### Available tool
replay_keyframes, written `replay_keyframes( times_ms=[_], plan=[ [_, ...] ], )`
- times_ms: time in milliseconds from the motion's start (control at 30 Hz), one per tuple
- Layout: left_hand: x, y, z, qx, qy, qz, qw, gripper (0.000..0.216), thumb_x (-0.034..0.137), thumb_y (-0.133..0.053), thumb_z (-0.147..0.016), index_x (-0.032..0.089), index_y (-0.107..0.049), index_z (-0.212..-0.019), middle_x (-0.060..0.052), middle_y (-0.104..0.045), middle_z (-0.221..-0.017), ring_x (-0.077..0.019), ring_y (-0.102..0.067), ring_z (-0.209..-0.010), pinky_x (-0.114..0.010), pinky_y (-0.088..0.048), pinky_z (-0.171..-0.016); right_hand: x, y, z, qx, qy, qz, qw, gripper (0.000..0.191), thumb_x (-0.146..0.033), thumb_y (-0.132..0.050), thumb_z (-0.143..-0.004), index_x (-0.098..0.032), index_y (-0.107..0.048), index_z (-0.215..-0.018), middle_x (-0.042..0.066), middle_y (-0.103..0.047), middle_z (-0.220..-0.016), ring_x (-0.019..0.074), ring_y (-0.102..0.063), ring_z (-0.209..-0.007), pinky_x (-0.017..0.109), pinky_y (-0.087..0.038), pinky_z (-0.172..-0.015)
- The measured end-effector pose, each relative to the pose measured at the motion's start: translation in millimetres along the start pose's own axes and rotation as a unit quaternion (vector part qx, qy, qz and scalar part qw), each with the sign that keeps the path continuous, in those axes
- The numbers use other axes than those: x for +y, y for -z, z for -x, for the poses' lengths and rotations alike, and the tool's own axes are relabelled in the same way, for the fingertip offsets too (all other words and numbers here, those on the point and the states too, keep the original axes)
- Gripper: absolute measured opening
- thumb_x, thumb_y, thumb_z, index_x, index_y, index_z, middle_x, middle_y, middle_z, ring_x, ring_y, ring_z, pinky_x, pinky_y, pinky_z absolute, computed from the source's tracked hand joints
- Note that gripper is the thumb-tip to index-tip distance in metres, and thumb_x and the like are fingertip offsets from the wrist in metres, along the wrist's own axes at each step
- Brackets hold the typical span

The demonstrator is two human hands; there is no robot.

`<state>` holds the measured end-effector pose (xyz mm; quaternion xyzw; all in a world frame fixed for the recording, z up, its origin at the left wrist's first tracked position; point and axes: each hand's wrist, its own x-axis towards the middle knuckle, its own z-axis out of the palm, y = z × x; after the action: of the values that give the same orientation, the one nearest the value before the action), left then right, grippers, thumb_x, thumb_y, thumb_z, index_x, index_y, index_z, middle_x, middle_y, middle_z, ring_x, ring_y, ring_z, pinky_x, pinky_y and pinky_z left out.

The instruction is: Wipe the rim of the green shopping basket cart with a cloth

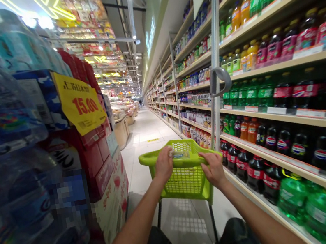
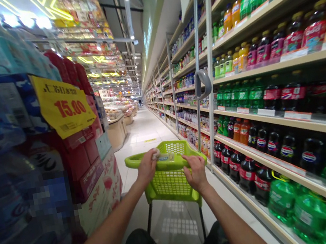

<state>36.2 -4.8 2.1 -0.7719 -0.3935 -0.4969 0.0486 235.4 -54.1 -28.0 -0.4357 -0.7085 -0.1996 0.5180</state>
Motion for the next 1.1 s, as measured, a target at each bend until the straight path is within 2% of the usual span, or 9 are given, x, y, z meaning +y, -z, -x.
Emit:
replay_keyframes(
  times_ms=[67,133,300,367,567,767,833,1000,1100],
  plan=[
    [20,-14,0,-0.030,-0.082,0.029,0.996,0.031,0.010,-0.041,-0.079,0.018,-0.053,-0.107,-0.008,-0.056,-0.116,-0.0171,-0.049,-0.111,-0.037,-0.041,-0.096,2,3,0,-0.005,0.009,-0.001,1.000,0.034,-0.027,-0.039,-0.079,-0.018,-0.051,-0.109,0.006,-0.061,-0.095,0.0218,-0.053,-0.091,0.040,-0.031,-0.084],
    [23,-15,0,-0.046,-0.109,0.029,0.993,0.031,0.009,-0.043,-0.078,0.019,-0.055,-0.105,-0.007,-0.055,-0.118,-0.0172,-0.048,-0.113,-0.036,-0.040,-0.097,5,6,1,-0.013,0.017,-0.004,1.000,0.034,-0.027,-0.039,-0.079,-0.018,-0.050,-0.110,0.006,-0.060,-0.098,0.0217,-0.053,-0.092,0.040,-0.031,-0.084],
    [-17,11,-6,0.024,0.033,-0.017,0.999,0.031,0.005,-0.039,-0.076,0.016,-0.058,-0.098,-0.010,-0.058,-0.110,-0.0211,-0.053,-0.105,-0.044,-0.042,-0.095,7,7,2,-0.011,0.014,-0.014,1.000,0.036,-0.026,-0.039,-0.079,-0.019,-0.047,-0.113,0.006,-0.061,-0.100,0.0216,-0.053,-0.093,0.040,-0.031,-0.085],
    [-13,7,-7,0.035,0.057,-0.019,0.998,0.030,0.006,-0.040,-0.076,0.016,-0.058,-0.097,-0.009,-0.059,-0.108,-0.0205,-0.054,-0.105,-0.043,-0.042,-0.095,5,5,2,0.005,0.008,-0.010,1.000,0.036,-0.025,-0.040,-0.079,-0.019,-0.046,-0.114,0.005,-0.061,-0.099,0.0215,-0.053,-0.092,0.041,-0.031,-0.086],
    [45,-34,-3,-0.059,-0.102,0.023,0.993,0.033,0.005,-0.041,-0.077,0.017,-0.057,-0.103,-0.008,-0.056,-0.117,-0.0171,-0.049,-0.112,-0.036,-0.041,-0.097,8,8,4,-0.003,0.017,0.005,1.000,0.038,-0.024,-0.040,-0.080,-0.020,-0.043,-0.117,0.005,-0.061,-0.103,0.0214,-0.053,-0.095,0.040,-0.031,-0.087],
    [4,0,-10,0.002,0.036,-0.022,0.999,0.031,0.003,-0.041,-0.074,0.015,-0.059,-0.096,-0.011,-0.059,-0.111,-0.0212,-0.054,-0.105,-0.043,-0.043,-0.094,10,9,7,0.006,0.011,0.013,1.000,0.049,-0.023,-0.039,-0.081,-0.020,-0.031,-0.128,0.005,-0.061,-0.104,0.0218,-0.052,-0.096,0.043,-0.028,-0.091],
    [12,-5,-8,0.006,0.025,-0.026,0.999,0.032,0.003,-0.041,-0.075,0.016,-0.058,-0.099,-0.010,-0.059,-0.111,-0.0204,-0.054,-0.106,-0.042,-0.044,-0.094,8,8,7,0.015,0.006,0.017,1.000,0.052,-0.024,-0.039,-0.080,-0.020,-0.027,-0.131,0.005,-0.061,-0.102,0.0219,-0.052,-0.094,0.044,-0.028,-0.090],
    [54,-38,-1,-0.062,-0.128,0.001,0.990,0.031,0.005,-0.045,-0.077,0.016,-0.056,-0.104,-0.009,-0.056,-0.118,-0.0180,-0.049,-0.113,-0.037,-0.042,-0.096,7,8,6,0.003,0.020,0.037,0.999,0.055,-0.022,-0.038,-0.082,-0.020,-0.021,-0.134,0.006,-0.060,-0.105,0.0223,-0.050,-0.099,0.043,-0.029,-0.090],
    [31,-22,-4,-0.021,-0.044,-0.005,0.999,0.032,0.002,-0.043,-0.075,0.018,-0.058,-0.099,-0.007,-0.058,-0.114,-0.0173,-0.053,-0.108,-0.037,-0.044,-0.095,7,9,6,0.000,0.018,0.045,0.999,0.054,-0.020,-0.037,-0.082,-0.020,-0.022,-0.134,0.006,-0.061,-0.104,0.0213,-0.051,-0.098,0.043,-0.029,-0.091]
  ],
)
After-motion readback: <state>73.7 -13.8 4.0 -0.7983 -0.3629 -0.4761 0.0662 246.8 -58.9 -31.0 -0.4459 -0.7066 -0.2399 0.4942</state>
